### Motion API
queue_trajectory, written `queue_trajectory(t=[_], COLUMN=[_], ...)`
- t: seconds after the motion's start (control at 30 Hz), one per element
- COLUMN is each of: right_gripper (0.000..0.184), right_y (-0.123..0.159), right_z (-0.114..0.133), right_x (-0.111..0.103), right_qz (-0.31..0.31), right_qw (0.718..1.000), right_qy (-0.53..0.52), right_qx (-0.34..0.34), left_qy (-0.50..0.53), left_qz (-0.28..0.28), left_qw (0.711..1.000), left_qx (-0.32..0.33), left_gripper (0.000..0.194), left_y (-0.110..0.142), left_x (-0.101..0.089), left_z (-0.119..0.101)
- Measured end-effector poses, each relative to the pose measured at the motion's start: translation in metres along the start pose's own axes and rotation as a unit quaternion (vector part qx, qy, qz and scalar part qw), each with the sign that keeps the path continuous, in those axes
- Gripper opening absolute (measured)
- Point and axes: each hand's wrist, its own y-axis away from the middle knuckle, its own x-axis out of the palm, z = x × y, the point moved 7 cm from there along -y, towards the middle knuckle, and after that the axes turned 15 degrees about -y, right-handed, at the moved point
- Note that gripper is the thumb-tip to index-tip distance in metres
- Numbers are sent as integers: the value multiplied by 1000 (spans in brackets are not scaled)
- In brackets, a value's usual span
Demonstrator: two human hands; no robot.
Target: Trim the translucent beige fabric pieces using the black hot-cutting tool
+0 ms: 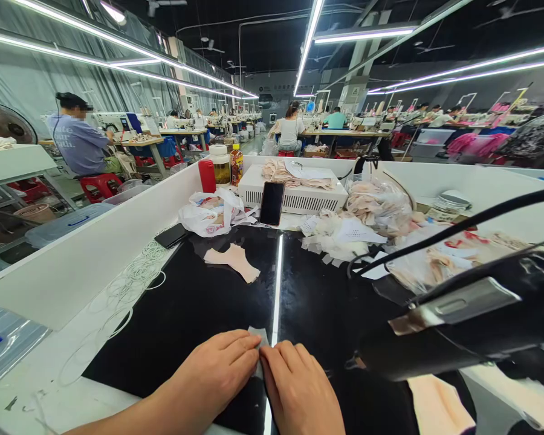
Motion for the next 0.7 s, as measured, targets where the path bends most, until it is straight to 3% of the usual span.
queue_trajectory(t=[0.2,0.47,0.7], right_gripper=[41,39,38], right_y=[-2,0,3], right_z=[0,-1,-5], right_x=[-1,-3,1], right_qz=[-9,-21,9], right_qw=[1000,998,999], right_qy=[9,57,46], right_qx=[-8,-14,-17], left_qy=[3,40,30], left_qz=[0,50,32], left_qw=[1000,998,999], left_qx=[-3,-13,-8], left_gripper=[21,25,23], left_y=[0,1,1], left_x=[1,7,6], left_z=[0,0,0])
